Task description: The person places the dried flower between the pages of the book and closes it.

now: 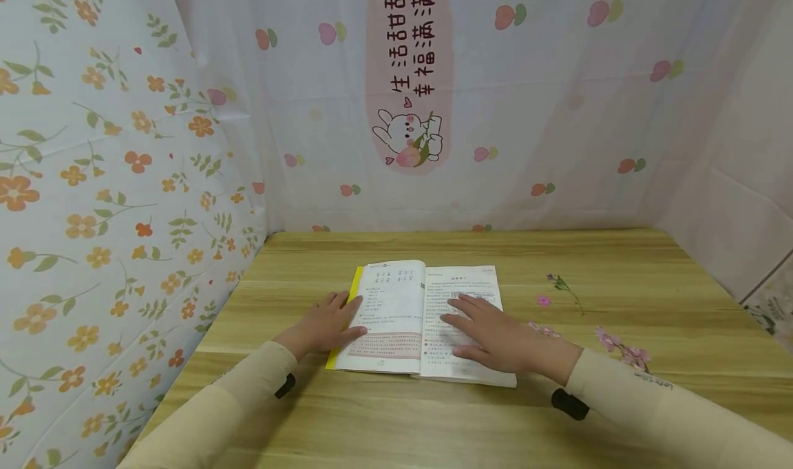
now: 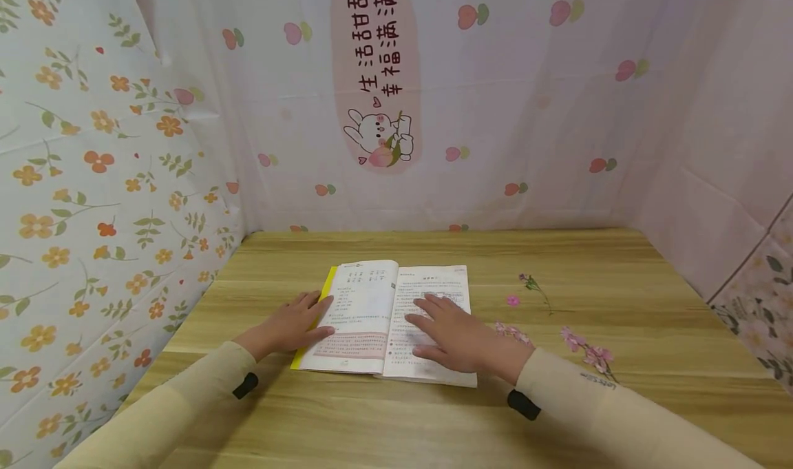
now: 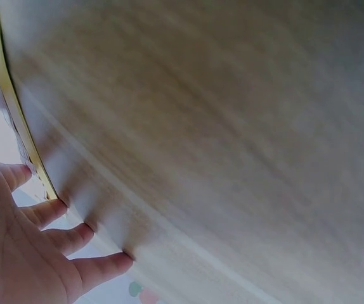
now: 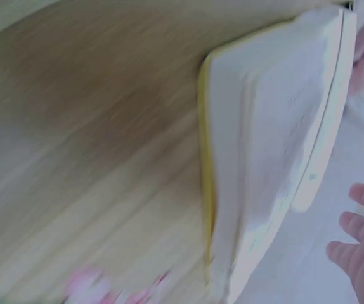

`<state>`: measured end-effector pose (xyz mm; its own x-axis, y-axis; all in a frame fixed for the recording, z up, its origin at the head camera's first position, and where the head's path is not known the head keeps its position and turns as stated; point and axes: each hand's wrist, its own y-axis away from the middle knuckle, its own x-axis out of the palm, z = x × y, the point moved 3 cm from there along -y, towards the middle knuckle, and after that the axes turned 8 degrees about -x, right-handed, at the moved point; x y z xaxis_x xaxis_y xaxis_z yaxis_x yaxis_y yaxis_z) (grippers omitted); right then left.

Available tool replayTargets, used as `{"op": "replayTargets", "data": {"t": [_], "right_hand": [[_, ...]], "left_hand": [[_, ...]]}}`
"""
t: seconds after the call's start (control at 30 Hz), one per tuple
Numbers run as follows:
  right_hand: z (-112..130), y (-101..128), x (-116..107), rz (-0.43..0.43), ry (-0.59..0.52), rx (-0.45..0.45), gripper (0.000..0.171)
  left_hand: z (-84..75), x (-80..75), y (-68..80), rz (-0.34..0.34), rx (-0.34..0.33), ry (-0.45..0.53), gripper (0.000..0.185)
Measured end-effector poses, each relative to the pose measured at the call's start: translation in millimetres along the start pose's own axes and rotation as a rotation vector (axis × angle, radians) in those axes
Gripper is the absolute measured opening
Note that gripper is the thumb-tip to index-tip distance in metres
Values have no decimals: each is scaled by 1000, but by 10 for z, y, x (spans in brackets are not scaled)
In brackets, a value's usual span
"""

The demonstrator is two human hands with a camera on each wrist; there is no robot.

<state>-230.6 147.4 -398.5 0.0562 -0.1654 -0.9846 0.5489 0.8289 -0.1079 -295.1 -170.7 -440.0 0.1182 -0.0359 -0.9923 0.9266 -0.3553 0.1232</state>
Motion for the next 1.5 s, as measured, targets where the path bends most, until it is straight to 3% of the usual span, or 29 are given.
{"op": "replayTargets", "data": {"t": [0.33,0.57,0.73,1.17,1.5], "right_hand": [[-475,544,-203,-206,-45,143,55],[-917,951,-317,-350,-233,309,49],[-1125,1255,-318,-431,-308,407,47],[-1344,2053,-164,-380,-348,668,52],[-1288,2416,-39,-335,-346,718,49]], "left_hand": [[-20,-31,9,19,8,-1,75],[-7,-6,-2,14,4,-14,75],[-25,-26,21,17,9,-3,75],[-31,-22,18,4,10,-8,74],[-35,-42,28,-2,18,6,72]]}}
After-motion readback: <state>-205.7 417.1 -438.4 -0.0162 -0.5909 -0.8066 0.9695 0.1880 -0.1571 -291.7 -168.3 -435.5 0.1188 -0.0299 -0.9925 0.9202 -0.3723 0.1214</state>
